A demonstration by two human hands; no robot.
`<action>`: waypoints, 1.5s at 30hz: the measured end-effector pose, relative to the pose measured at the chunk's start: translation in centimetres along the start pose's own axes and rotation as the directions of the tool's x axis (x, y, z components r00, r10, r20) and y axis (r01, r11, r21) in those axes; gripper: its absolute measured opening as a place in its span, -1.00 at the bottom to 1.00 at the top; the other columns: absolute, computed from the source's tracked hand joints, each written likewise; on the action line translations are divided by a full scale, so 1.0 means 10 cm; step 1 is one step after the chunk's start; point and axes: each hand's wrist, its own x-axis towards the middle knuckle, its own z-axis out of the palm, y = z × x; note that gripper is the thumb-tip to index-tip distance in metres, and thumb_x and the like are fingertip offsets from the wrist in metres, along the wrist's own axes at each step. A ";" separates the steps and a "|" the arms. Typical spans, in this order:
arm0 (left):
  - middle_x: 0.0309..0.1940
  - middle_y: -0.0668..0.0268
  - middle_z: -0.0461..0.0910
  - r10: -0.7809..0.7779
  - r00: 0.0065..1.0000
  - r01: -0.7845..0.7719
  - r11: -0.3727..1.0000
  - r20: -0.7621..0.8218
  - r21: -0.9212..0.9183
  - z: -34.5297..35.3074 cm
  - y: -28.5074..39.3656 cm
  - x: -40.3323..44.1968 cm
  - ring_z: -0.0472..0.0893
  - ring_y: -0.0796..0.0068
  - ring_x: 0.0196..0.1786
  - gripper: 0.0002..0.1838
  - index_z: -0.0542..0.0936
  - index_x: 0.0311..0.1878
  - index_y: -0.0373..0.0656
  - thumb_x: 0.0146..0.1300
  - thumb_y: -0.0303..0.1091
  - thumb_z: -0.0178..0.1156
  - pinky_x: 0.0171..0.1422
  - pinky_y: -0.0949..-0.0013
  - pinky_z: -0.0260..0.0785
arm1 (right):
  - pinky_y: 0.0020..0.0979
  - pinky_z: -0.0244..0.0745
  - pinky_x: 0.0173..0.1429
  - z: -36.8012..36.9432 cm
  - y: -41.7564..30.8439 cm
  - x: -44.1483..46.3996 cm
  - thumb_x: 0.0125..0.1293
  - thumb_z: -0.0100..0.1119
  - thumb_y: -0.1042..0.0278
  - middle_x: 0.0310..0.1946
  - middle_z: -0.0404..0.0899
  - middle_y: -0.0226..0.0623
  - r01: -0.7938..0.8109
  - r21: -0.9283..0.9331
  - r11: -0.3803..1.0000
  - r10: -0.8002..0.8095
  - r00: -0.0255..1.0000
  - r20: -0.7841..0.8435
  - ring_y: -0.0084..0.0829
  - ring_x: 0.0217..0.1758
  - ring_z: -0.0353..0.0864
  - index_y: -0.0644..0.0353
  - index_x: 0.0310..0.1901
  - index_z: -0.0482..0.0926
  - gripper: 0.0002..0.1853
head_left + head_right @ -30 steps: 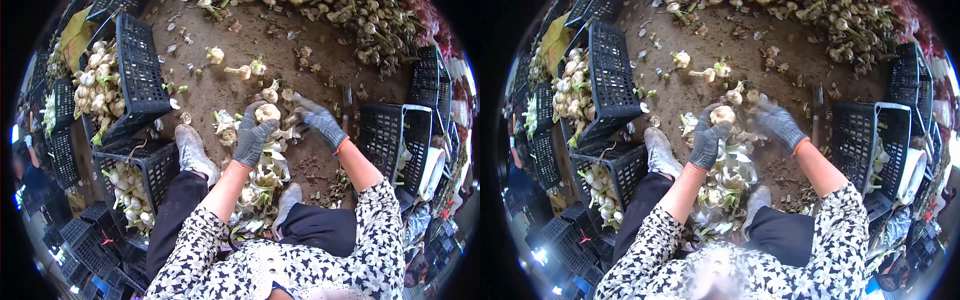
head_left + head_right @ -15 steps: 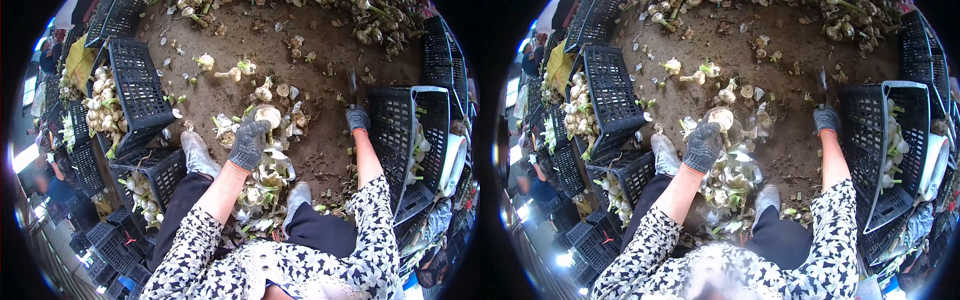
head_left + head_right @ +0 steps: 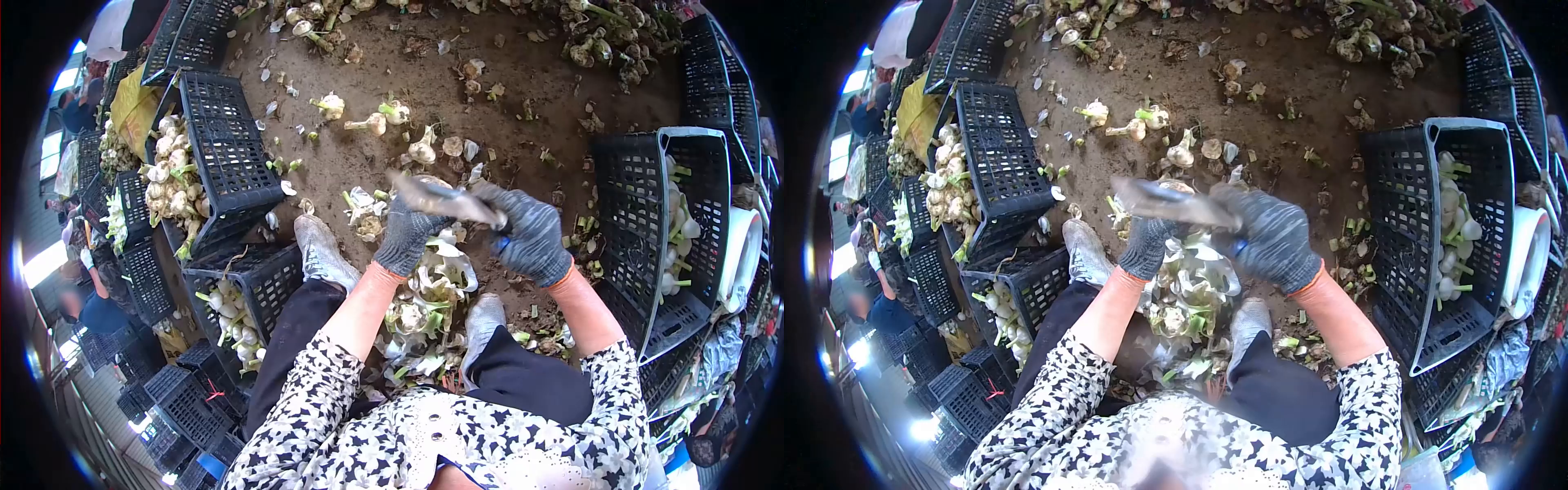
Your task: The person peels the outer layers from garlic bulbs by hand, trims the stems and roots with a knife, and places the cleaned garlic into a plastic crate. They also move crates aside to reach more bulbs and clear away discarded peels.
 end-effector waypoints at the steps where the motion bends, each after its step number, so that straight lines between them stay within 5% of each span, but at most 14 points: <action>1: -0.11 0.20 0.36 0.082 0.993 -0.069 0.987 0.083 -0.142 -0.08 -0.22 0.04 0.39 0.45 -0.07 -0.43 0.20 0.07 -0.22 -0.01 -0.33 0.19 0.02 0.40 0.29 | -0.40 0.44 -0.23 -0.01 -0.06 0.02 -0.09 0.20 0.23 -0.30 0.53 -0.21 0.082 -0.071 0.994 -0.073 0.991 0.113 -0.31 -0.30 0.54 0.11 -0.09 0.44 -0.56; 3: 0.09 0.15 0.22 0.269 0.939 -0.157 0.889 0.213 -0.430 -0.18 -0.51 0.10 0.27 0.39 0.11 -0.43 0.01 0.21 -0.21 0.20 -0.29 -0.03 0.20 0.38 0.16 | -0.38 0.42 -0.26 -0.02 -0.12 0.02 -0.11 0.19 0.18 -0.32 0.53 -0.22 0.049 -0.088 0.995 -0.032 0.983 0.181 -0.26 -0.31 0.53 0.10 -0.11 0.45 -0.55; 8: 0.10 0.22 0.21 0.182 0.965 -0.114 0.939 0.189 -0.325 -0.07 -0.22 -0.07 0.26 0.43 0.11 -0.47 0.02 0.22 -0.17 0.23 -0.29 -0.08 0.20 0.36 0.13 | -0.34 0.41 -0.31 0.02 -0.10 -0.04 -0.11 0.17 0.17 -0.37 0.52 -0.23 0.144 -0.144 0.979 -0.119 0.978 0.168 -0.26 -0.34 0.53 0.10 -0.10 0.44 -0.55; 11: 0.08 0.22 0.23 0.234 0.963 -0.227 0.971 0.134 -0.069 -0.18 -0.37 -0.04 0.27 0.42 0.10 -0.48 0.05 0.20 -0.17 0.20 -0.34 -0.04 0.17 0.40 0.16 | -0.31 0.41 -0.31 0.03 -0.11 -0.05 -0.09 0.15 0.17 -0.35 0.52 -0.22 0.145 -0.169 0.975 -0.110 0.974 0.199 -0.25 -0.34 0.53 0.10 -0.10 0.44 -0.56; 17: -0.39 0.38 0.51 0.585 0.740 -0.656 0.519 0.332 0.548 -0.03 0.00 -0.20 0.50 0.54 -0.34 -0.65 0.47 -0.20 -0.19 -0.15 -0.43 0.27 -0.17 0.54 0.35 | -0.32 0.42 -0.27 -0.02 -0.13 0.06 -0.13 0.21 0.22 -0.37 0.53 -0.15 0.022 -0.290 0.957 0.073 0.948 0.311 -0.19 -0.31 0.52 0.07 -0.11 0.46 -0.55; 19: -0.37 0.37 0.51 0.140 0.990 -0.117 0.921 0.034 -0.371 0.25 0.48 -0.42 0.50 0.59 -0.34 -0.60 0.47 -0.20 -0.20 -0.24 -0.50 0.24 -0.23 0.55 0.35 | -0.28 0.40 -0.21 0.08 0.72 -0.06 -0.08 0.14 0.16 -0.29 0.52 -0.13 -0.350 -0.449 0.822 0.488 0.840 0.237 -0.13 -0.24 0.50 0.06 -0.06 0.42 -0.53; 23: -0.42 0.37 0.47 -0.097 0.995 0.096 0.824 0.028 -0.559 0.14 0.29 -0.27 0.47 0.60 -0.46 -0.57 0.37 -0.09 -0.18 -0.09 -0.38 0.20 -0.48 0.60 0.34 | -0.24 0.37 -0.14 -0.05 1.04 -0.22 -0.01 0.06 0.05 -0.24 0.51 -0.13 -0.632 -0.387 0.671 0.647 0.754 -0.111 -0.11 -0.20 0.48 0.07 0.00 0.36 -0.50; 27: -0.44 0.38 0.45 -0.021 0.973 -0.068 0.925 -0.231 -0.373 0.09 0.11 -0.09 0.44 0.64 -0.45 -0.63 0.35 -0.09 -0.12 -0.01 -0.40 0.16 -0.43 0.60 0.34 | -0.22 0.34 -0.07 -0.02 1.26 -0.13 -0.01 0.05 0.04 -0.26 0.50 -0.05 -0.656 -0.560 0.506 0.716 0.681 -0.152 -0.09 -0.16 0.47 0.11 0.04 0.29 -0.44; 31: -0.44 0.28 0.48 0.232 0.903 -0.130 0.950 -0.361 0.286 -0.52 0.03 0.20 0.49 0.43 -0.39 -0.63 0.37 -0.15 -0.15 -0.08 -0.39 0.21 -0.29 0.44 0.37 | -0.25 0.25 0.08 0.00 1.69 -0.20 -0.02 0.07 0.07 -0.06 0.38 -0.03 -0.609 -0.690 0.391 0.725 0.665 -0.176 -0.14 0.02 0.37 0.07 0.07 0.28 -0.43; 35: -0.30 0.07 0.49 0.176 0.973 0.062 0.433 -0.152 0.899 -1.00 -0.15 0.51 0.49 0.18 -0.17 -0.53 0.41 -0.20 -0.16 -0.19 -0.14 0.25 -0.11 0.22 0.32 | -0.28 0.22 0.12 0.05 1.16 0.14 -0.09 0.14 0.16 -0.03 0.36 -0.08 -0.510 -0.699 0.501 0.541 0.815 -0.207 -0.18 0.06 0.32 0.13 0.02 0.33 -0.44; 39: -0.27 0.04 0.47 0.183 0.983 -0.001 0.131 -0.023 0.991 -1.11 -0.36 0.65 0.45 0.08 -0.14 -0.42 0.42 -0.15 -0.17 -0.20 0.02 0.24 -0.09 0.19 0.28 | -0.31 0.17 0.17 0.53 0.96 0.67 -0.11 0.13 0.15 0.00 0.35 -0.11 -0.102 -0.424 0.900 0.142 0.988 0.066 -0.20 0.08 0.31 0.17 0.02 0.34 -0.42; 41: -0.07 0.00 0.38 -0.067 0.990 0.139 0.251 -0.126 0.958 -1.16 -0.09 0.79 0.40 0.09 -0.02 -0.31 0.34 0.00 -0.21 -0.16 0.04 0.23 0.00 0.20 0.28 | -0.31 0.06 0.25 0.77 0.69 0.99 -0.19 0.20 0.07 0.11 0.23 -0.08 -0.119 -0.359 0.926 0.213 0.948 0.236 -0.18 0.19 0.18 0.15 0.13 0.19 -0.22; 43: 0.10 0.03 0.23 0.598 0.732 0.030 0.450 -0.326 0.893 -1.45 -0.36 1.03 0.33 0.17 0.08 -0.28 0.24 0.11 -0.25 -0.08 -0.06 0.24 0.05 0.28 0.28 | -0.30 0.02 0.28 1.04 0.66 1.22 -0.23 0.22 0.04 0.15 0.16 -0.07 -0.137 -0.363 0.921 0.245 0.931 0.269 -0.17 0.24 0.11 0.14 0.17 0.13 -0.14; 45: 0.16 0.08 0.13 0.448 0.775 -0.024 0.725 -0.445 0.688 -1.66 -0.05 1.26 0.31 0.26 0.09 -0.30 0.18 0.14 -0.26 -0.04 -0.19 0.24 0.06 0.37 0.28 | -0.28 -0.05 0.31 1.29 0.61 1.45 -0.29 0.27 0.00 0.22 0.02 -0.07 -0.149 -0.383 0.912 0.272 0.916 0.293 -0.12 0.29 -0.02 0.04 0.22 0.04 -0.04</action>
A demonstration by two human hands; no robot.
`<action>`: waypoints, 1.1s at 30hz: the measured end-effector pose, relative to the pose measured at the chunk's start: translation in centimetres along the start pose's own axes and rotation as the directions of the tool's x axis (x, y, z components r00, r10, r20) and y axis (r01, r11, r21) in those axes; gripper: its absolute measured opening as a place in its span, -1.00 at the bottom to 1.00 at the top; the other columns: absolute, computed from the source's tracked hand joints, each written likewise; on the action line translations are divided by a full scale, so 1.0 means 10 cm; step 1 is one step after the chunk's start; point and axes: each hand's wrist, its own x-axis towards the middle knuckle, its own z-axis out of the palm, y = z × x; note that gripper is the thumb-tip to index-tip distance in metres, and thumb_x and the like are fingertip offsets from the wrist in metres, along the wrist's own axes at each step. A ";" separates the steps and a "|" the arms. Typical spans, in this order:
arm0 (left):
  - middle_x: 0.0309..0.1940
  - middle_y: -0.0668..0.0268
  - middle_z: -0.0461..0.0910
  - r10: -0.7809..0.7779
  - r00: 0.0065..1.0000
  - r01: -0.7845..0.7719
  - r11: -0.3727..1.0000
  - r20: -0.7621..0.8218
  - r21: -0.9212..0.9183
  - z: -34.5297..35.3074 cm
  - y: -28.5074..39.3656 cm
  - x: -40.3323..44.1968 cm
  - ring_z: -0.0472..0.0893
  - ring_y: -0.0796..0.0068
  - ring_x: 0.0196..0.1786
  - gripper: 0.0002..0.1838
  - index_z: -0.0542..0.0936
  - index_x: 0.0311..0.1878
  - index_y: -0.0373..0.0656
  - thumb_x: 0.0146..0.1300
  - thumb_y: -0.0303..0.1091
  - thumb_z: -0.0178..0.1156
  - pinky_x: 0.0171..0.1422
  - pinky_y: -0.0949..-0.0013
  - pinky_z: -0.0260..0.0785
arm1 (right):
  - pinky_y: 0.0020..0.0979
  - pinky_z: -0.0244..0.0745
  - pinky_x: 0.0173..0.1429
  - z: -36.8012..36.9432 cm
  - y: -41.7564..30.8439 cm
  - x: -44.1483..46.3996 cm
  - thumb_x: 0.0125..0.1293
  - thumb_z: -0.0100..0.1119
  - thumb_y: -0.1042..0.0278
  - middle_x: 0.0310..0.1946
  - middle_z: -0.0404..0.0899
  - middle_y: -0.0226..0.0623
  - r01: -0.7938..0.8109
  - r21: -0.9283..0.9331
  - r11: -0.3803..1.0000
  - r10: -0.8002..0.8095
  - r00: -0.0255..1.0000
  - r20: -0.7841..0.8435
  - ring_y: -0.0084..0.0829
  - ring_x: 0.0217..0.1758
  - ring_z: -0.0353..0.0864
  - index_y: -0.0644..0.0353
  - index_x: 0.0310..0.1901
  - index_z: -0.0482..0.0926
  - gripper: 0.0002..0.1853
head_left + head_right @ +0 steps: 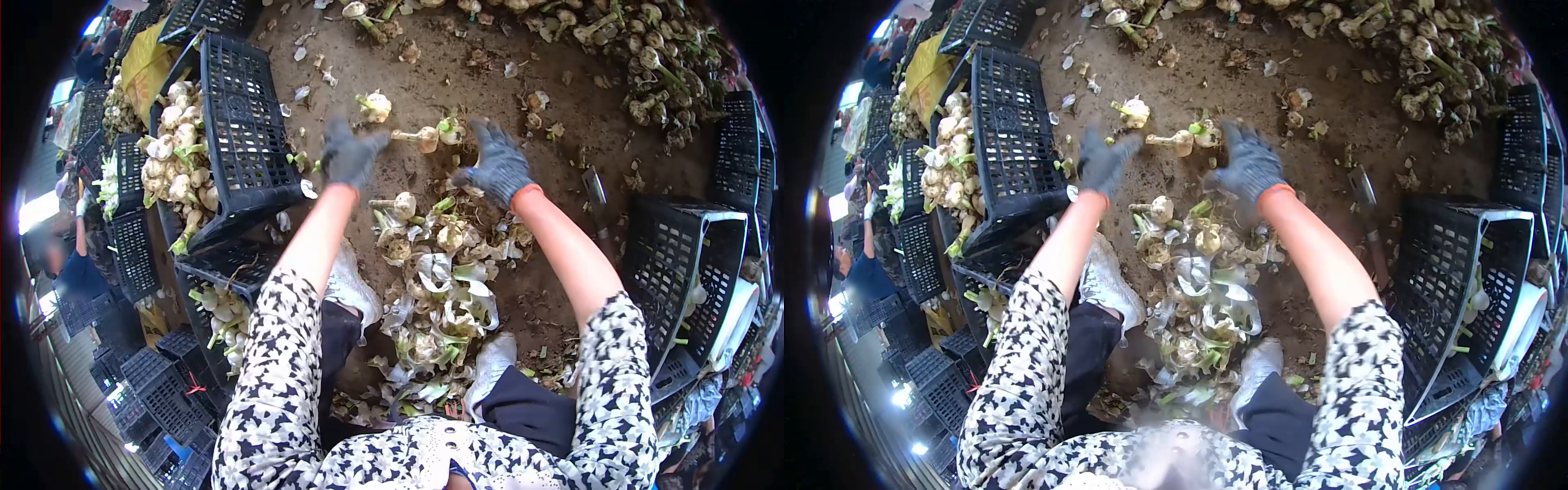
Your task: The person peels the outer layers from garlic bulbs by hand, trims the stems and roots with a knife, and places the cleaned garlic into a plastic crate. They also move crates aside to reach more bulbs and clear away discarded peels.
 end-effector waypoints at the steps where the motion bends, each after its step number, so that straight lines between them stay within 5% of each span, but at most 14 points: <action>1: 0.10 0.11 0.22 0.022 0.999 -0.018 0.994 0.033 -0.105 0.09 -0.24 0.30 0.34 0.31 0.06 -0.37 0.23 0.11 -0.25 -0.03 -0.25 0.23 0.04 0.40 0.29 | -0.28 -0.05 0.31 0.06 -0.09 0.13 -0.29 0.27 0.00 0.22 0.02 -0.07 -0.001 -0.007 1.000 0.001 1.000 0.009 -0.12 0.29 -0.02 0.04 0.22 0.04 -0.04; 8: -0.27 0.33 0.53 0.104 0.946 -0.111 0.994 0.307 0.005 0.15 0.06 0.43 0.46 0.54 -0.15 -0.68 0.48 -0.13 -0.22 0.04 -0.31 0.13 -0.10 0.50 0.30 | -0.06 0.07 0.20 0.41 -0.53 0.41 -0.23 0.26 0.04 0.15 0.14 -0.21 0.166 -0.094 0.982 -0.160 0.985 0.067 -0.04 0.22 0.07 -0.24 0.06 0.30 -0.32; 9: -0.25 0.34 0.51 -0.020 0.918 0.070 0.991 0.396 -0.113 0.30 -0.25 0.42 0.47 0.54 -0.21 -0.71 0.48 -0.17 -0.24 0.06 -0.28 0.11 -0.11 0.52 0.30 | -0.05 0.07 0.20 0.44 -0.56 0.42 -0.20 0.24 0.06 0.16 0.13 -0.23 0.131 -0.138 0.982 -0.120 0.989 0.088 -0.04 0.22 0.07 -0.23 0.06 0.30 -0.34; 12: -0.17 0.11 0.47 0.132 0.975 -0.141 0.989 0.179 0.039 -0.03 -0.22 -0.12 0.46 0.24 -0.12 -0.73 0.50 -0.28 -0.17 0.03 -0.17 0.07 -0.05 0.32 0.25 | -0.14 0.23 0.09 0.48 -0.57 0.42 -0.12 0.18 0.09 -0.01 0.35 -0.21 0.143 -0.203 0.969 -0.144 0.990 0.011 -0.15 0.09 0.29 -0.10 -0.03 0.40 -0.49; 14: -0.24 0.27 0.50 0.011 0.982 0.031 0.974 0.187 -0.225 -0.16 -0.36 -0.44 0.49 0.44 -0.21 -0.78 0.52 -0.22 -0.22 0.07 -0.33 0.10 -0.06 0.46 0.29 | -0.26 0.37 -0.08 0.54 -0.42 0.57 -0.07 0.13 0.11 -0.29 0.52 -0.21 -0.124 0.045 0.991 0.122 0.992 0.041 -0.23 -0.17 0.50 0.02 -0.15 0.49 -0.61; 16: -0.11 0.14 0.45 -0.141 0.928 0.241 0.933 0.345 -0.266 -0.27 -0.37 -0.79 0.43 0.28 -0.04 -0.75 0.52 -0.18 -0.18 0.04 -0.35 0.12 0.10 0.36 0.20 | -0.38 0.42 -0.29 0.36 -0.28 0.41 -0.07 0.18 0.06 -0.42 0.56 -0.24 -0.242 0.423 0.873 0.240 0.969 0.059 -0.38 -0.42 0.54 0.14 -0.25 0.51 -0.61; 18: 0.05 0.08 0.32 0.237 0.865 -0.156 0.965 0.441 -0.211 -0.35 -0.21 -1.01 0.30 0.18 0.12 -0.68 0.50 -0.11 -0.15 0.01 -0.34 0.15 0.21 0.28 0.09 | -0.44 0.41 -0.30 0.31 0.02 0.23 -0.11 0.25 0.08 -0.45 0.56 -0.29 -0.190 0.742 0.643 0.204 0.976 0.073 -0.50 -0.42 0.51 0.18 -0.25 0.51 -0.59; 20: 0.12 0.08 0.23 0.304 0.797 -0.317 0.946 0.522 -0.067 -0.15 -0.35 -1.06 0.24 0.16 0.17 -0.55 0.41 0.02 -0.09 -0.03 -0.31 0.17 0.22 0.26 0.08 | -0.49 0.40 -0.25 0.22 0.19 -0.01 -0.14 0.30 0.16 -0.43 0.56 -0.33 -0.264 0.774 0.575 0.220 0.962 0.165 -0.56 -0.40 0.51 0.19 -0.22 0.49 -0.57; 22: 0.13 0.04 0.21 0.146 0.821 -0.203 0.978 0.551 0.045 0.00 -0.21 -1.04 0.24 0.09 0.16 -0.41 0.31 0.12 -0.05 -0.07 -0.28 0.20 0.21 0.26 0.09 | -0.46 0.38 -0.10 0.35 0.34 -0.19 -0.15 0.33 0.20 -0.30 0.52 -0.26 -0.211 0.516 0.831 0.157 0.977 0.146 -0.45 -0.28 0.49 0.21 -0.09 0.41 -0.46; 25: 0.05 0.03 0.28 0.128 0.846 -0.272 0.939 0.517 0.212 0.17 -0.10 -1.03 0.31 0.07 0.09 -0.41 0.29 0.11 -0.02 -0.09 -0.31 0.18 0.15 0.27 0.16 | -0.37 0.30 0.05 0.41 -0.04 -0.41 -0.15 0.28 0.14 -0.03 0.36 -0.12 -0.048 0.396 0.917 0.016 0.996 0.084 -0.33 -0.04 0.41 0.00 0.03 0.36 -0.39; 26: 0.01 0.05 0.33 0.086 0.850 -0.250 0.934 0.520 0.254 0.20 -0.15 -0.99 0.34 0.08 0.06 -0.43 0.30 0.09 0.02 -0.09 -0.33 0.15 0.11 0.25 0.20 | -0.31 0.23 0.13 0.46 -0.13 -0.41 -0.13 0.21 0.16 0.03 0.29 -0.09 0.079 -0.012 0.997 -0.078 0.995 0.057 -0.22 0.07 0.32 -0.09 0.03 0.36 -0.43; 28: -0.14 0.05 0.41 0.133 0.851 -0.237 0.961 0.507 0.145 0.13 -0.32 -0.93 0.43 0.14 -0.06 -0.45 0.33 0.03 -0.04 -0.14 -0.44 0.15 0.02 0.27 0.27 | -0.28 0.20 0.15 0.56 -0.18 -0.37 -0.14 0.18 0.17 0.03 0.28 -0.08 0.053 -0.108 0.993 -0.051 0.998 0.023 -0.16 0.08 0.28 -0.12 0.02 0.36 -0.44; 30: -0.12 0.24 0.41 -0.047 0.965 0.086 0.986 0.257 -0.143 0.02 -0.50 -0.96 0.42 0.41 -0.09 -0.48 0.33 0.02 -0.07 -0.09 -0.41 0.20 -0.02 0.39 0.30 | -0.28 0.21 0.14 0.58 -0.17 -0.33 -0.15 0.19 0.17 0.04 0.26 -0.08 0.075 -0.123 0.989 -0.072 0.997 0.029 -0.16 0.07 0.28 -0.13 0.03 0.36 -0.43; 33: -0.19 0.30 0.44 -0.289 0.869 0.422 0.855 0.401 -0.299 -0.55 -0.22 -1.05 0.43 0.50 -0.14 -0.32 0.27 0.09 -0.11 -0.20 -0.57 0.26 -0.05 0.49 0.32 | -0.29 0.22 0.13 0.60 -0.10 -0.34 -0.16 0.20 0.16 0.02 0.28 -0.07 0.068 -0.088 0.994 -0.064 0.997 0.046 -0.16 0.04 0.30 -0.12 0.03 0.36 -0.41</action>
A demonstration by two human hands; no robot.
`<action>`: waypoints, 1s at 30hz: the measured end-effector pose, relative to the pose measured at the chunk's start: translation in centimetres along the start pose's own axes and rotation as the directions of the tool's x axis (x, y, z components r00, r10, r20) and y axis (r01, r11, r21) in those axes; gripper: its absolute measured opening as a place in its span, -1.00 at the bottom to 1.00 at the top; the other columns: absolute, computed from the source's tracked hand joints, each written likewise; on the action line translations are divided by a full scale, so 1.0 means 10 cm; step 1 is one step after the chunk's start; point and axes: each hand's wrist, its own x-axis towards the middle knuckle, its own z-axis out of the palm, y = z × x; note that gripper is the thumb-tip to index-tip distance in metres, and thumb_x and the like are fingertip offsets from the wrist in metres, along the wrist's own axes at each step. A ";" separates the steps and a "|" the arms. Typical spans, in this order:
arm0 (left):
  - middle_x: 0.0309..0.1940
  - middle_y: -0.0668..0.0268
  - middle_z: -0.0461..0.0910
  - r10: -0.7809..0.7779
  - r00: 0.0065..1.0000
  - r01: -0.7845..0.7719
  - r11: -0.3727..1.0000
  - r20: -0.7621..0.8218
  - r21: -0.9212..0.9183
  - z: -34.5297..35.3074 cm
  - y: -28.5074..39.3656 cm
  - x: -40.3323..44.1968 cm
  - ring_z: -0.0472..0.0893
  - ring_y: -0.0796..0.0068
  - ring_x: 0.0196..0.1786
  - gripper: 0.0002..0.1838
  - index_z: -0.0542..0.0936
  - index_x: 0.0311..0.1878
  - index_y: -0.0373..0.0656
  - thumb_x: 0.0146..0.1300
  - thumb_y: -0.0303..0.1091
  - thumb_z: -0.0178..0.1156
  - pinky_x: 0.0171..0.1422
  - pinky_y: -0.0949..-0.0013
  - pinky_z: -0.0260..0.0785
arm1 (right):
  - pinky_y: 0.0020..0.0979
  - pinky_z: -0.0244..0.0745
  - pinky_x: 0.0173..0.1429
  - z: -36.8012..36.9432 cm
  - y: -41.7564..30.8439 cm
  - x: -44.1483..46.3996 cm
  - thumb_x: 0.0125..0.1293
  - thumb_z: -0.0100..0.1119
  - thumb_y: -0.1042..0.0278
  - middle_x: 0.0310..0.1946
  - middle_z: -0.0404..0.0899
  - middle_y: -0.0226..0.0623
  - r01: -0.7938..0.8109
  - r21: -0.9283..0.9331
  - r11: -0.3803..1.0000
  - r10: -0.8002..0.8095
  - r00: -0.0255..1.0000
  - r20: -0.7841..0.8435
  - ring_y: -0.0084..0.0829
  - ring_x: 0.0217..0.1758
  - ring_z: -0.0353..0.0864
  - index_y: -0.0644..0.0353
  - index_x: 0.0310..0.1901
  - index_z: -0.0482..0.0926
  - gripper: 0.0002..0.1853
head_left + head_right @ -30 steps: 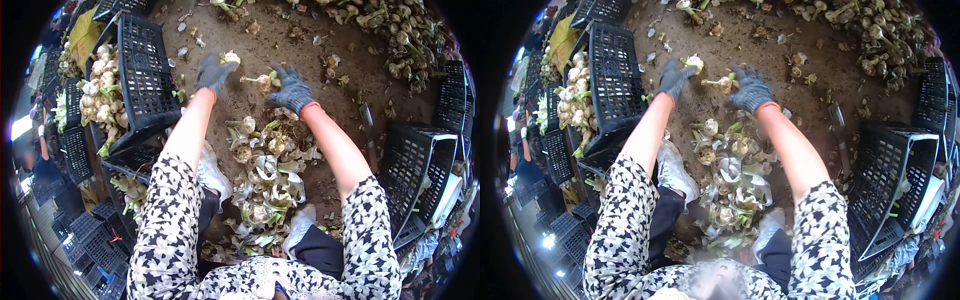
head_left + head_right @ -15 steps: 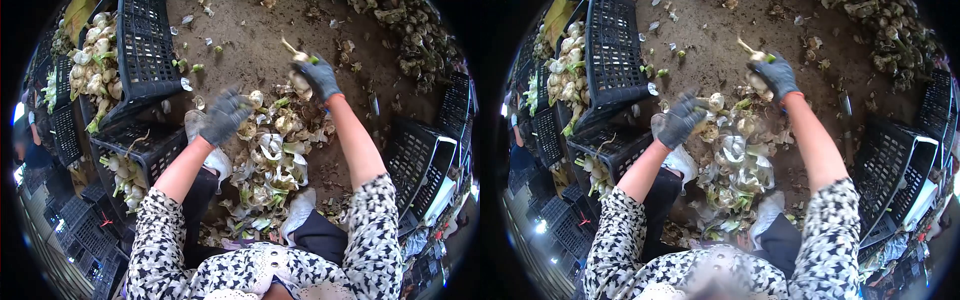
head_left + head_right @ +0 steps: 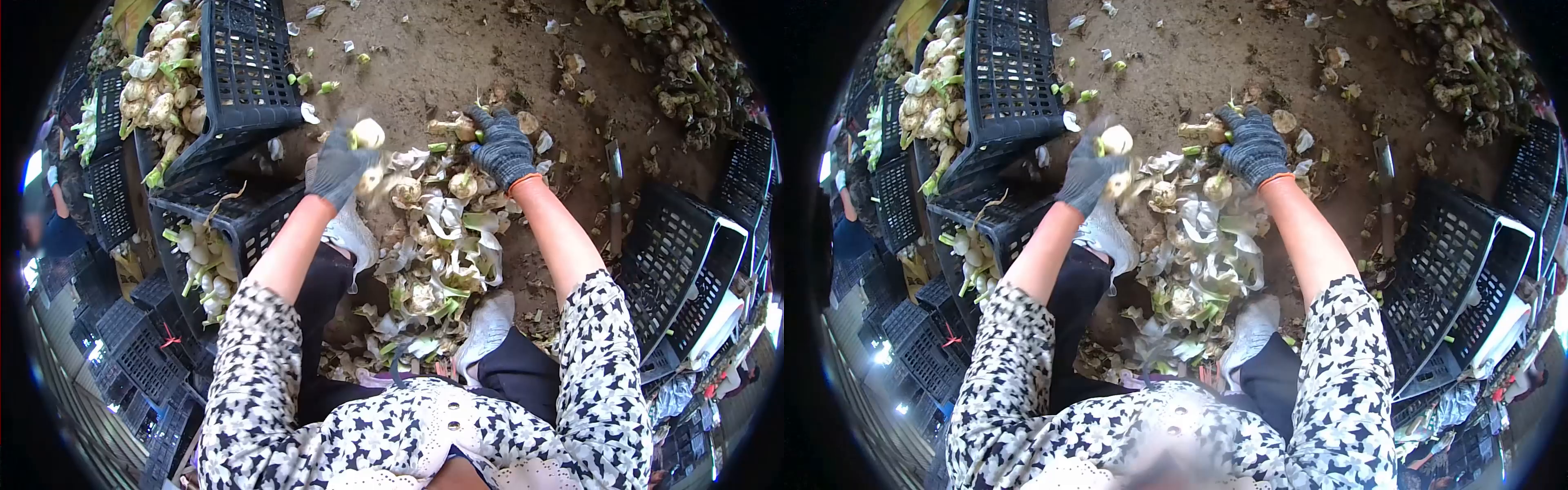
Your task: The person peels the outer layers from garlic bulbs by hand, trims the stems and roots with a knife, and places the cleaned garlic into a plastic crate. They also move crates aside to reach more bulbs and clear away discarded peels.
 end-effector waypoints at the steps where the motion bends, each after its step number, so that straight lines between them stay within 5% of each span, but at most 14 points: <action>1: -0.18 0.29 0.44 -0.041 0.997 0.042 0.999 0.069 -0.014 -0.09 -0.12 -0.02 0.43 0.49 -0.13 -0.27 0.25 0.12 -0.12 -0.24 -0.59 0.28 -0.03 0.49 0.32 | -0.28 0.22 0.13 -0.01 0.04 0.04 -0.17 0.20 0.16 -0.01 0.31 -0.06 -0.003 0.048 0.999 0.003 1.000 0.009 -0.15 0.02 0.31 -0.11 0.03 0.36 -0.41; 2: -0.13 0.28 0.43 -0.182 0.969 0.179 0.983 0.169 0.033 -0.08 0.06 -0.19 0.42 0.45 -0.07 -0.17 0.21 0.16 -0.13 -0.30 -0.58 0.33 0.05 0.44 0.27 | -0.34 0.32 0.04 -0.02 0.09 0.10 -0.17 0.24 0.20 -0.12 0.42 -0.11 0.050 0.144 0.988 -0.048 0.999 -0.015 -0.23 -0.05 0.41 0.01 0.02 0.36 -0.40; 3: -0.08 0.25 0.40 -0.046 0.978 0.032 0.997 0.204 0.069 -0.04 -0.07 -0.30 0.38 0.43 -0.01 -0.15 0.19 0.17 -0.16 -0.32 -0.59 0.32 0.10 0.42 0.23 | -0.34 0.32 0.04 -0.02 0.15 0.08 -0.17 0.24 0.20 -0.12 0.42 -0.11 0.054 0.144 0.988 -0.052 0.998 -0.017 -0.23 -0.05 0.41 0.01 0.02 0.36 -0.40; 4: -0.04 0.24 0.37 0.002 0.963 -0.021 0.997 0.270 0.068 0.03 -0.19 -0.38 0.36 0.43 0.02 -0.13 0.18 0.18 -0.17 -0.34 -0.59 0.32 0.13 0.44 0.20 | -0.38 0.36 -0.03 -0.03 0.22 0.07 -0.17 0.27 0.24 -0.18 0.46 -0.17 -0.100 0.481 0.871 0.105 0.994 0.017 -0.31 -0.11 0.45 0.08 0.01 0.36 -0.40; 7: 0.06 0.17 0.30 0.120 0.923 -0.216 0.948 0.365 0.235 0.34 -0.42 -0.42 0.33 0.37 0.10 -0.16 0.21 0.16 -0.16 -0.35 -0.51 0.31 0.17 0.47 0.17 | -0.54 0.44 -0.17 -0.36 0.20 -0.14 -0.11 0.28 0.39 -0.25 0.50 -0.34 -0.344 0.919 0.194 0.148 0.936 0.319 -0.53 -0.22 0.48 0.19 -0.01 0.36 -0.46; 8: 0.11 0.12 0.25 0.179 0.906 -0.357 0.809 0.383 0.467 0.46 -0.40 -0.39 0.30 0.27 0.14 -0.23 0.28 0.12 -0.10 -0.32 -0.41 0.30 0.19 0.40 0.17 | -0.53 0.44 -0.17 -0.31 0.27 -0.24 -0.11 0.28 0.40 -0.25 0.50 -0.34 -0.406 0.901 0.153 0.041 0.913 0.405 -0.53 -0.20 0.48 0.19 -0.01 0.36 -0.46; 11: 0.13 0.12 0.24 0.253 0.864 -0.477 0.689 0.435 0.546 0.62 -0.67 -0.35 0.26 0.23 0.18 -0.34 0.38 0.05 0.00 -0.27 -0.30 0.31 0.24 0.37 0.09 | -0.48 0.42 -0.11 -0.26 0.16 -0.61 -0.14 0.31 0.35 -0.20 0.49 -0.35 -0.602 0.796 0.056 -0.127 0.787 0.604 -0.50 -0.15 0.46 0.17 0.01 0.36 -0.42; 13: 0.13 0.19 0.25 0.294 0.851 -0.487 0.752 0.435 0.444 0.54 -0.61 -0.37 0.25 0.28 0.19 -0.33 0.33 0.09 -0.04 -0.25 -0.37 0.19 0.21 0.38 0.13 | -0.46 0.38 -0.04 -0.12 0.00 -0.69 -0.18 0.34 0.31 -0.16 0.47 -0.34 -0.212 0.787 0.579 -0.161 0.917 0.366 -0.49 -0.13 0.44 0.17 0.03 0.36 -0.36; 16: 0.07 0.13 0.31 0.148 0.929 -0.288 0.864 0.338 0.413 0.61 -0.66 -0.26 0.31 0.26 0.13 -0.44 0.35 0.05 -0.11 -0.12 -0.25 0.14 0.19 0.37 0.15 | -0.47 0.35 0.00 0.14 -0.30 -0.55 -0.22 0.36 0.36 -0.13 0.46 -0.32 -0.323 0.877 0.355 -0.114 0.917 0.383 -0.50 -0.10 0.41 0.19 0.03 0.35 -0.34; 21: 0.00 0.09 0.37 0.217 0.967 -0.253 0.882 0.134 0.398 0.69 -0.55 -0.37 0.39 0.18 0.03 -0.43 0.38 0.00 -0.12 -0.18 -0.21 0.19 0.12 0.33 0.21 | -0.49 0.40 -0.13 0.23 -0.31 -0.54 -0.10 0.26 0.44 -0.21 0.47 -0.35 -0.445 0.882 0.157 -0.044 0.889 0.457 -0.50 -0.20 0.45 0.19 -0.01 0.37 -0.47; 23: -0.11 0.13 0.46 -0.033 0.992 0.018 0.992 0.122 0.124 0.75 -0.56 -0.31 0.46 0.27 -0.06 -0.38 0.39 -0.03 -0.23 -0.30 -0.33 0.27 0.04 0.38 0.27 | -0.52 0.43 -0.27 0.21 -0.36 -0.50 -0.01 0.10 0.47 -0.28 0.48 -0.34 -0.497 0.868 0.012 -0.006 0.868 0.497 -0.52 -0.32 0.48 0.22 -0.05 0.39 -0.60; 25: -0.20 0.27 0.51 -0.193 0.978 0.208 0.947 0.084 -0.244 0.83 -0.63 -0.33 0.46 0.47 -0.16 -0.46 0.42 -0.04 -0.16 -0.21 -0.31 0.26 -0.03 0.44 0.28 | -0.53 0.43 -0.34 0.18 -0.49 -0.45 0.03 0.10 0.49 -0.30 0.46 -0.38 -0.457 0.806 -0.376 -0.100 0.885 0.455 -0.51 -0.38 0.47 0.20 -0.12 0.40 -0.68; 29: -0.28 0.35 0.53 -0.065 0.997 0.070 0.711 0.034 -0.699 0.07 0.29 -0.43 0.49 0.55 -0.28 -0.54 0.45 -0.14 -0.23 -0.25 -0.59 0.23 -0.18 0.47 0.39 | -0.44 0.47 -0.26 -0.52 -1.03 -0.18 0.08 0.07 0.38 -0.26 0.47 -0.22 -0.529 0.724 -0.441 -0.338 0.846 0.412 -0.45 -0.29 0.49 0.24 -0.15 0.39 -0.72; 30: -0.30 0.33 0.53 -0.011 0.999 -0.019 0.812 -0.048 -0.584 -0.27 0.58 -0.45 0.49 0.57 -0.28 -0.55 0.45 -0.14 -0.23 -0.23 -0.58 0.24 -0.24 0.48 0.42 | -0.47 0.48 -0.32 -0.59 -1.24 -0.01 0.08 0.08 0.37 -0.27 0.47 -0.21 -0.364 0.866 -0.342 -0.379 0.897 0.227 -0.45 -0.32 0.49 0.25 -0.13 0.39 -0.71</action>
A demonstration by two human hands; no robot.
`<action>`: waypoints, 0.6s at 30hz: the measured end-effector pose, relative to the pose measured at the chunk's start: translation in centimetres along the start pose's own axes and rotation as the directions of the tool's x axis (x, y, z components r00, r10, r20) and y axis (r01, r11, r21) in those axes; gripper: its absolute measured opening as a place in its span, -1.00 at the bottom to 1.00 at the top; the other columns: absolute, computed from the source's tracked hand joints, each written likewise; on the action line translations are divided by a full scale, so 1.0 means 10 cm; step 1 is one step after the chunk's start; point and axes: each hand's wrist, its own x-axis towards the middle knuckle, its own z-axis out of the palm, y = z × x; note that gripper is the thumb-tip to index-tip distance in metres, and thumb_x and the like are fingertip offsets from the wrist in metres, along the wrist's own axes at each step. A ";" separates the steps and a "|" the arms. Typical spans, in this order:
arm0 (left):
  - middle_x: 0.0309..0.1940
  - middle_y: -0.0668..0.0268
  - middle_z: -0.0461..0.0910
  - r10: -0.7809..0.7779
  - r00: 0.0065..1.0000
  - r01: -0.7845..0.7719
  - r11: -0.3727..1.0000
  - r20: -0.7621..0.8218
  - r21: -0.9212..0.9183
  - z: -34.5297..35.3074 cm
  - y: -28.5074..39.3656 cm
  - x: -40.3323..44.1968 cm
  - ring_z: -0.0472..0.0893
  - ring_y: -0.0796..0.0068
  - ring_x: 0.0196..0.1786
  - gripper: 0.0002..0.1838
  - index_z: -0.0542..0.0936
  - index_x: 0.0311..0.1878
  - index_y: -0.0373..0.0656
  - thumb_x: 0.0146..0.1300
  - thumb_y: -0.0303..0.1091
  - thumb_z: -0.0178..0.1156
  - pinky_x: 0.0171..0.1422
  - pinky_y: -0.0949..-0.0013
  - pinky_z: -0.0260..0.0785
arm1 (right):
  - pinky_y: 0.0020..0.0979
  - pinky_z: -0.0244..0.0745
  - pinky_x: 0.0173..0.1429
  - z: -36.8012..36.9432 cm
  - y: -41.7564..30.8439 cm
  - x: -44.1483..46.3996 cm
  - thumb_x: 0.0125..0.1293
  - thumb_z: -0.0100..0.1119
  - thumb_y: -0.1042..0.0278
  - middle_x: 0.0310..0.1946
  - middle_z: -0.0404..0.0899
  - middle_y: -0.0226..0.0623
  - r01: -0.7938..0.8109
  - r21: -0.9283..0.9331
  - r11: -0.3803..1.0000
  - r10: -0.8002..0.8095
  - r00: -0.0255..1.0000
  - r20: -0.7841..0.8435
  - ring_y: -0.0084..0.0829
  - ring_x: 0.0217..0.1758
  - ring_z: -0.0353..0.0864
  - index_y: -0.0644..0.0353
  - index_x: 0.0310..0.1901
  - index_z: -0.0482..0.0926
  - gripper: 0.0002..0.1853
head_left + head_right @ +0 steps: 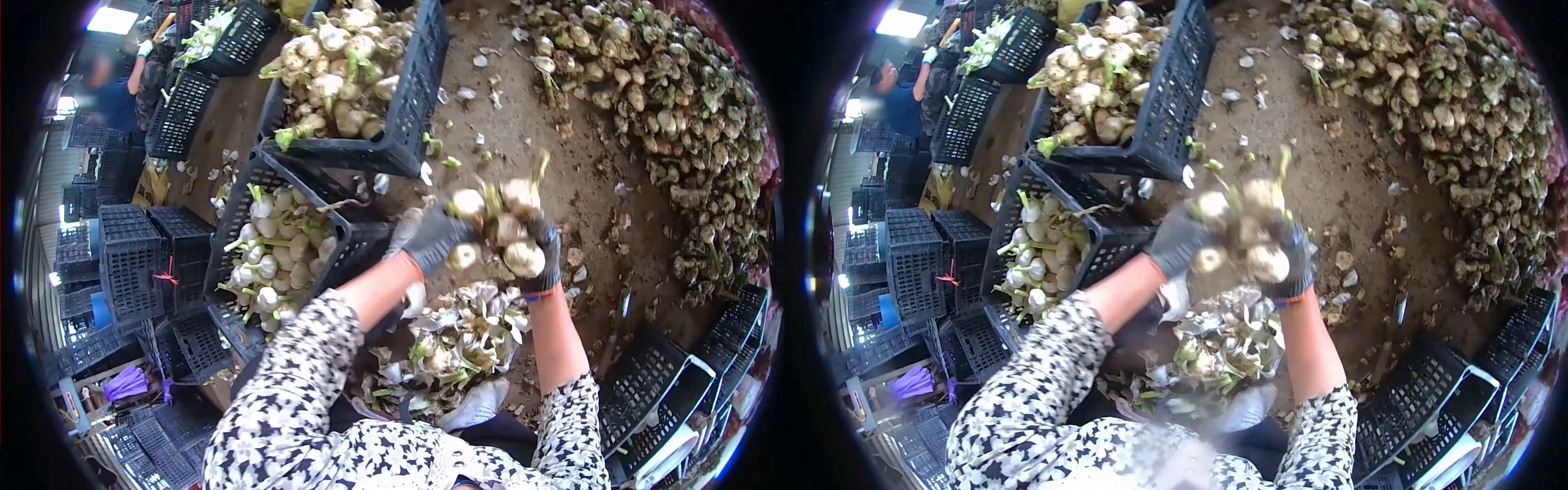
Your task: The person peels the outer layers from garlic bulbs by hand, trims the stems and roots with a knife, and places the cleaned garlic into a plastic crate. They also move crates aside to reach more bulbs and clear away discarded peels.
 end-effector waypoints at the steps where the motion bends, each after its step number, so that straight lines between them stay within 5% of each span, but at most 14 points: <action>1: -0.39 0.33 0.52 0.158 0.987 -0.155 0.954 0.007 0.257 -0.26 0.18 0.14 0.49 0.61 -0.35 -0.76 0.52 -0.34 -0.21 -0.18 -0.61 0.17 -0.27 0.49 0.41 | -0.49 0.48 -0.37 0.24 0.01 0.24 0.09 0.08 0.36 -0.28 0.47 -0.19 0.170 -0.160 0.972 -0.149 0.980 0.135 -0.45 -0.35 0.50 0.26 -0.12 0.38 -0.69; 2: -0.37 0.34 0.52 0.389 0.920 -0.377 0.912 -0.052 0.161 -0.33 0.64 0.08 0.51 0.56 -0.33 -0.63 0.46 -0.22 -0.23 -0.20 -0.59 0.24 -0.26 0.46 0.44 | -0.45 0.48 -0.28 0.62 -0.05 0.40 0.10 0.06 0.35 -0.27 0.47 -0.22 0.175 -0.023 0.984 -0.165 0.957 0.238 -0.43 -0.30 0.50 0.26 -0.11 0.39 -0.69; 3: -0.41 0.33 0.52 0.395 0.914 -0.399 0.916 -0.092 -0.029 -0.38 1.04 -0.04 0.52 0.54 -0.41 -0.66 0.45 -0.26 -0.25 -0.23 -0.60 0.23 -0.29 0.45 0.45 | -0.42 0.47 -0.19 1.02 -0.13 0.57 0.12 0.03 0.33 -0.26 0.48 -0.25 0.169 0.113 0.979 -0.198 0.921 0.335 -0.41 -0.26 0.50 0.27 -0.11 0.40 -0.69; 4: -0.42 0.30 0.52 0.335 0.936 -0.335 0.942 -0.111 0.017 -0.70 1.21 0.06 0.53 0.50 -0.43 -0.64 0.44 -0.26 -0.26 -0.25 -0.61 0.23 -0.31 0.45 0.46 | -0.45 0.46 -0.18 1.32 -0.15 0.78 0.11 0.05 0.35 -0.26 0.48 -0.25 0.166 0.047 0.985 -0.172 0.934 0.312 -0.45 -0.25 0.49 0.24 -0.08 0.39 -0.68; 5: -0.41 0.26 0.53 0.541 0.819 -0.524 0.841 -0.190 0.138 -0.85 1.35 0.15 0.53 0.48 -0.41 -0.60 0.43 -0.21 -0.26 -0.24 -0.60 0.23 -0.31 0.47 0.45 | -0.48 0.45 -0.18 1.57 -0.12 0.99 0.11 0.07 0.36 -0.26 0.48 -0.26 0.156 -0.019 0.988 -0.144 0.949 0.282 -0.48 -0.24 0.49 0.21 -0.06 0.38 -0.66; 7: -0.25 0.17 0.51 0.686 0.665 -0.492 0.700 -0.296 0.517 -1.25 1.53 0.35 0.52 0.43 -0.25 -0.38 0.33 -0.03 -0.30 -0.26 -0.46 0.30 -0.19 0.47 0.39 | -0.42 0.41 -0.12 1.87 0.11 1.42 0.04 0.14 0.25 -0.24 0.49 -0.18 0.258 -0.219 0.941 -0.224 0.960 0.169 -0.38 -0.19 0.49 0.24 -0.01 0.33 -0.53; 8: -0.17 0.14 0.47 0.714 0.640 -0.301 0.574 -0.285 0.762 -1.53 1.52 0.54 0.47 0.40 -0.14 -0.34 0.28 0.02 -0.31 -0.22 -0.36 0.28 -0.07 0.45 0.33 | -0.40 0.39 -0.09 1.83 0.22 1.62 -0.02 0.18 0.17 -0.24 0.49 -0.13 0.365 -0.660 0.657 -0.345 0.923 0.169 -0.33 -0.18 0.49 0.25 0.01 0.31 -0.44; 9: -0.14 0.11 0.46 0.644 0.710 -0.176 0.554 -0.285 0.814 -1.53 1.55 0.52 0.44 0.36 -0.09 -0.35 0.26 0.05 -0.32 -0.17 -0.31 0.24 -0.02 0.44 0.28 | -0.37 0.37 -0.06 1.74 0.35 1.76 -0.08 0.22 0.10 -0.23 0.49 -0.09 0.317 -0.928 0.196 -0.418 0.883 0.213 -0.28 -0.17 0.49 0.26 0.03 0.29 -0.35; 11: -0.14 0.13 0.47 0.618 0.754 -0.307 0.632 -0.224 0.712 -1.72 1.33 0.71 0.45 0.28 -0.09 -0.38 0.29 0.06 -0.25 -0.14 -0.31 0.21 -0.01 0.37 0.27 | -0.32 0.29 0.03 1.71 0.39 1.75 -0.38 0.32 -0.11 -0.15 0.43 0.08 0.414 -0.902 0.124 -0.472 0.824 0.314 -0.05 -0.05 0.40 0.32 -0.02 0.32 -0.14; 13: 0.06 0.10 0.31 0.770 0.638 -0.023 0.055 -0.027 0.998 -2.16 1.00 1.03 0.33 0.14 0.08 -0.35 0.27 0.10 -0.15 -0.09 -0.11 0.19 0.10 0.25 0.20 | -0.34 0.33 -0.01 1.61 0.23 1.45 -0.19 0.22 0.01 -0.18 0.49 -0.09 0.527 -0.837 0.148 -0.445 0.791 0.419 -0.17 -0.09 0.45 0.15 -0.12 0.46 -0.44; 14: 0.13 0.10 0.23 0.804 0.595 0.097 -0.092 0.016 0.991 -2.15 0.87 1.07 0.28 0.12 0.14 -0.30 0.23 0.15 -0.10 -0.06 0.04 0.11 0.13 0.21 0.17 | -0.40 0.38 -0.07 1.47 0.11 1.23 -0.15 0.25 0.11 -0.20 0.50 -0.14 0.439 -0.877 0.194 -0.367 0.862 0.350 -0.29 -0.18 0.48 0.18 -0.11 0.46 -0.48; 15: 0.12 0.09 0.24 0.784 0.620 0.082 -0.055 -0.007 0.995 -2.06 0.91 1.04 0.27 0.09 0.14 -0.26 0.19 0.18 -0.06 -0.05 0.12 0.05 0.13 0.16 0.16 | -0.45 0.42 -0.13 1.28 -0.04 1.06 -0.11 0.27 0.21 -0.22 0.51 -0.19 0.359 -0.906 0.222 -0.289 0.912 0.290 -0.41 -0.27 0.52 0.20 -0.10 0.46 -0.52; 17: 0.13 0.03 0.21 0.770 0.635 0.162 -0.053 -0.063 0.985 -1.98 0.95 1.11 0.20 0.12 0.19 -0.34 0.21 0.15 -0.20 0.02 -0.04 0.07 0.20 0.22 0.07 | -0.37 0.38 -0.07 0.63 -0.18 0.73 -0.09 0.16 0.15 -0.21 0.51 -0.17 0.369 -0.913 0.172 -0.455 0.852 0.259 -0.23 -0.15 0.50 0.06 -0.14 0.49 -0.59; 18: 0.13 0.03 0.21 0.759 0.648 0.165 -0.061 -0.062 0.984 -2.01 0.96 1.14 0.19 0.12 0.20 -0.33 0.22 0.15 -0.21 0.01 -0.02 0.08 0.20 0.21 0.07 | -0.38 0.40 -0.08 0.24 -0.24 0.51 -0.07 0.16 0.17 -0.22 0.52 -0.19 0.195 -0.980 0.041 -0.424 0.891 0.160 -0.24 -0.18 0.51 0.06 -0.14 0.49 -0.61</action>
